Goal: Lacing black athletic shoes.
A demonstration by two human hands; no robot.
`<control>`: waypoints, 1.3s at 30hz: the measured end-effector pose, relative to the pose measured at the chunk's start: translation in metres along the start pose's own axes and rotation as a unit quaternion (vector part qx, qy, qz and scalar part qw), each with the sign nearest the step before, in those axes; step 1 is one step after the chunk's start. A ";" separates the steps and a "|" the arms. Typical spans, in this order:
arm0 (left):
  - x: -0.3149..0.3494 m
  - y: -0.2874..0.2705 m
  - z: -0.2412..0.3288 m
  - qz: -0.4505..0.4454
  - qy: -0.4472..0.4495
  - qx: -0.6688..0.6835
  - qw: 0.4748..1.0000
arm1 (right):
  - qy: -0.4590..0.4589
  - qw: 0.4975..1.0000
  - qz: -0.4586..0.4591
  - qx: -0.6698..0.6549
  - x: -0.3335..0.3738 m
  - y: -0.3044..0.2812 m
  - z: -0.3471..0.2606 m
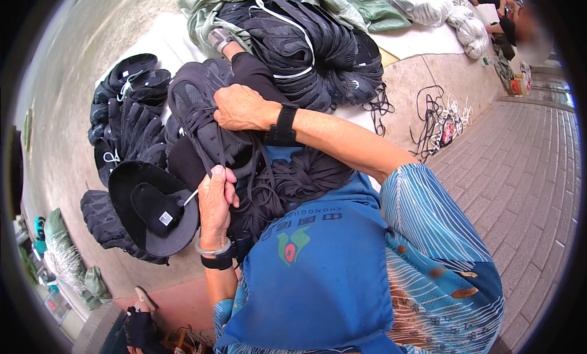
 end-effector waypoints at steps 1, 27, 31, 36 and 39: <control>-0.001 0.000 0.000 -0.013 0.006 -0.001 1.000 | 0.002 1.000 0.001 0.001 0.002 -0.002 0.002; -0.009 0.024 -0.044 -0.067 -0.096 0.375 0.920 | -0.146 0.989 -0.020 0.012 0.054 0.007 -0.034; -0.021 0.026 -0.057 -0.019 -0.110 0.395 0.912 | -0.163 0.986 -0.015 0.036 0.051 0.005 -0.042; -0.019 0.029 -0.052 -0.013 -0.101 0.360 0.927 | -0.198 0.975 -0.035 0.093 0.046 0.013 -0.048; -0.017 0.034 -0.037 -0.015 -0.091 0.434 0.896 | -0.186 0.973 -0.084 0.109 0.045 0.013 -0.057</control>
Point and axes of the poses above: each hand's wrist, its own x-axis away from the middle knuckle, its own y-axis out of the palm, z = x × y, the point moved 7 cm from there along -x, towards the middle knuckle, and after that the axes turned 12 degrees about -x, right-handed, at the moved point
